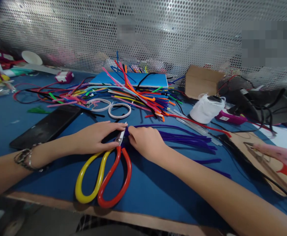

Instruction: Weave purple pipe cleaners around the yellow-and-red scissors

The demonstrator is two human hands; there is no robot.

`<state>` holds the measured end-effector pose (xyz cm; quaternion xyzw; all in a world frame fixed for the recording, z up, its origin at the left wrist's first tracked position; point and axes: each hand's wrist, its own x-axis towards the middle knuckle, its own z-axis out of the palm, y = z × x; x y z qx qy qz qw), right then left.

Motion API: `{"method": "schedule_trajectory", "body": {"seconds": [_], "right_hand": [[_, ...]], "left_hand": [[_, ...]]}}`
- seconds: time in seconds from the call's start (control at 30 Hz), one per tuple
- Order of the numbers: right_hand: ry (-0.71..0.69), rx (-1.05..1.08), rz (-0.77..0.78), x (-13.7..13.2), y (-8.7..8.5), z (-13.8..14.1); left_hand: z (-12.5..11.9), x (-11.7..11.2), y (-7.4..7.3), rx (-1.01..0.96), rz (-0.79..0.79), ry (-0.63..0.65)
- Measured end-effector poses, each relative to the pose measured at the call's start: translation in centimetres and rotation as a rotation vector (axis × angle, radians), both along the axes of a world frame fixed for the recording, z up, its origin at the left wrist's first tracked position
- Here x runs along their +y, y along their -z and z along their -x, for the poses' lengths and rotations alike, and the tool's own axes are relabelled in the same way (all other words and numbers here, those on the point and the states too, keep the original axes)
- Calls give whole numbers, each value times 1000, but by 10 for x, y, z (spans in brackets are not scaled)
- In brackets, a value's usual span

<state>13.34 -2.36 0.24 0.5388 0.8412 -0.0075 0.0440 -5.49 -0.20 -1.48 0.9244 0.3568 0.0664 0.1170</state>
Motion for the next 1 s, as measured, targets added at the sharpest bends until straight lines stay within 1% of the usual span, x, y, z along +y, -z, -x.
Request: {"method": "schedule_trajectory", "body": {"seconds": [0.23, 0.37, 0.5, 0.6, 0.63, 0.7, 0.77, 0.9, 1.0], "right_hand": [[-25, 60, -37, 1, 4, -7], [-109, 119, -78, 3, 7, -7], [-150, 166, -131, 3, 10, -10], [-209, 286, -166, 2, 8, -17], [-236, 325, -143, 1, 7, -19], [-292, 356, -43, 0, 4, -24], [-304, 348, 54, -2, 3, -28], [-256, 326, 127, -4, 0, -28], [-194, 220, 130, -7, -6, -21]], "left_hand": [[2, -1, 1, -3, 6, -3], [1, 0, 1, -8, 2, -4], [1, 0, 0, -5, 9, -14], [1, 0, -1, -5, 8, -1], [1, 0, -1, -8, 3, 9], [2, 0, -1, -12, -4, 25], [3, -1, -2, -9, 0, 29], [4, -1, -2, 3, 7, 39], [4, 0, -2, 3, 5, 44]]}}
